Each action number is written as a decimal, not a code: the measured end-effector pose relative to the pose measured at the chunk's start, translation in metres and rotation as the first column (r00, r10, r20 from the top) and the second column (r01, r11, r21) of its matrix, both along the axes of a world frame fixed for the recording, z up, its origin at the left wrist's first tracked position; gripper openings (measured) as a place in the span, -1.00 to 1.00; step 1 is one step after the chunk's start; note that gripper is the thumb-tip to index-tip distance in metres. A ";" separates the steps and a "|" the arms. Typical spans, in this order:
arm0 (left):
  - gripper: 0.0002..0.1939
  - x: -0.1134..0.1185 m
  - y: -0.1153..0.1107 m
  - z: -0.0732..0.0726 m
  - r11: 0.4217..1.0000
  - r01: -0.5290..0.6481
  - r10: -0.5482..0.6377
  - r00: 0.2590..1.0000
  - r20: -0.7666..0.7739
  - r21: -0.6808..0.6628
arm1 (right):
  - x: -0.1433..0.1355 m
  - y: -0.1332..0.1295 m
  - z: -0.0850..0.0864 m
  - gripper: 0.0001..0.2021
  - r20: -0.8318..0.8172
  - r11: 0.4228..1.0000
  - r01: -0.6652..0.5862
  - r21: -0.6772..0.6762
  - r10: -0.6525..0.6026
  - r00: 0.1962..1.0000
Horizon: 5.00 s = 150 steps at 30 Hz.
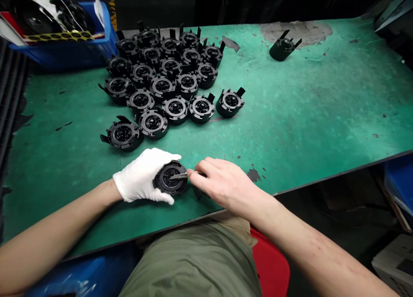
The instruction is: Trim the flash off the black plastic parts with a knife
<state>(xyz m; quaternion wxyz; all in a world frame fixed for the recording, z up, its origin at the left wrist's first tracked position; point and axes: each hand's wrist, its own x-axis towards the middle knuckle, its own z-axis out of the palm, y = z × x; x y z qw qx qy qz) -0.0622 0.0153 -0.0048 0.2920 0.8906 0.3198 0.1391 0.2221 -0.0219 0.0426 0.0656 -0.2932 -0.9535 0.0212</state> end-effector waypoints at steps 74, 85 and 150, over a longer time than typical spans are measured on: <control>-0.01 -0.001 0.001 -0.002 1.000 0.003 -0.003 1.000 0.002 -0.002 | -0.001 0.037 0.016 -0.76 0.049 0.990 -0.141 0.011 0.140 0.989; -0.05 0.000 0.001 0.001 1.000 0.004 -0.005 1.000 -0.010 -0.013 | 0.004 0.043 0.018 -0.75 0.073 0.977 -0.211 -0.023 0.212 0.975; -0.08 0.008 -0.001 0.008 0.990 -0.052 0.055 0.998 0.017 -0.131 | 0.027 0.005 -0.020 -0.89 -0.178 0.997 0.073 -0.035 -0.078 0.981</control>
